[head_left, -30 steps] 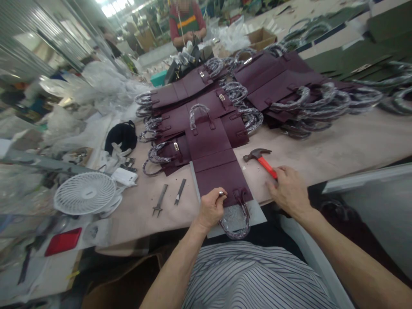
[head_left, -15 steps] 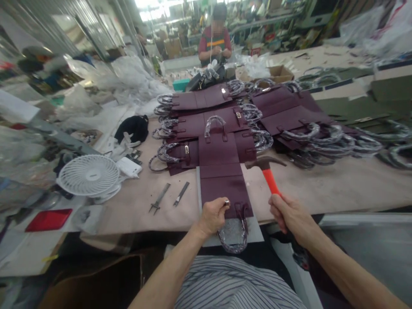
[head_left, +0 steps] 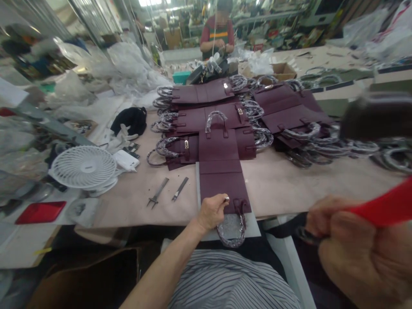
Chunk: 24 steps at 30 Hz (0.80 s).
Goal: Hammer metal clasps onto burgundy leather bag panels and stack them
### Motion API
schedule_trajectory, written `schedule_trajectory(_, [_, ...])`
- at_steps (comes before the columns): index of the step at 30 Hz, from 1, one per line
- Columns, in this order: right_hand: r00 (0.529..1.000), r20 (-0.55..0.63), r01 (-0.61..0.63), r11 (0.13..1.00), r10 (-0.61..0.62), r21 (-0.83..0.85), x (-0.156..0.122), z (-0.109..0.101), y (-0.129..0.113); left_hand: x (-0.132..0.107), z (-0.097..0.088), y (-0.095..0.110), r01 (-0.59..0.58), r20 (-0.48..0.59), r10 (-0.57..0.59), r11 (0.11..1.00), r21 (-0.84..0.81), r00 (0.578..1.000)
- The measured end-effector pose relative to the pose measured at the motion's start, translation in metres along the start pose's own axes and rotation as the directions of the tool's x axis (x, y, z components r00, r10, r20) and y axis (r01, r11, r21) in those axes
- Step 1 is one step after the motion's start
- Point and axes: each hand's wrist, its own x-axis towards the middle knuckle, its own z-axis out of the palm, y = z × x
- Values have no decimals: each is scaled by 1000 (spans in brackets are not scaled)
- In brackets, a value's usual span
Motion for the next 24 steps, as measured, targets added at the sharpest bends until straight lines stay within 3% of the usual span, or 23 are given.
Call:
schedule_trajectory(2, [981,76,181,983,-179,-17,-13,11,5,-1,0,-1,7,9,-7,1000,13,1000])
schedule_trajectory(4, [915,324,258,966,-241,-9,-25,22,16,-2,1,-2,16,32,-17,999,37,999])
schedule_trajectory(5, [873,451,213,977,-186,-8,-28,26,22,-2,1,-3,21,41,-23,999,47,999])
schedule_trajectory(7, [822,569,19,999,11,-48,-30,32,37,-2,1,-2,31,47,-33,998,46,998])
schedule_trajectory(10, [745,620,-294,956,244,-22,-27,47,61,-1,-2,2,32,44,-33,999,14,999])
schedule_trajectory(12, [653,658,-489,872,374,-10,-26,66,78,0,-4,5,24,51,-24,1000,-6,998])
schedule_trajectory(14, [548,675,-605,792,493,-87,-28,89,93,1,-6,8,20,46,-19,1000,-21,999])
schedule_trajectory(16, [499,647,-620,759,577,-199,-31,109,103,2,-8,10,17,33,-16,999,-35,999])
schedule_trajectory(18, [526,589,-590,762,614,-267,-33,122,105,3,-10,10,16,22,-15,999,-45,1000])
schedule_trajectory(19, [580,550,-555,786,601,-274,-33,126,103,3,-10,10,17,20,-16,999,-49,1000])
schedule_trajectory(22, [838,396,-323,927,375,-192,-34,136,81,3,-11,11,34,24,-33,998,-57,999])
schedule_trajectory(23, [900,352,-228,966,258,-124,-35,141,71,2,-11,11,45,32,-43,997,-61,999])
schedule_trajectory(24, [932,325,-151,987,158,-45,-37,146,60,1,-9,12,59,43,-56,996,-67,998])
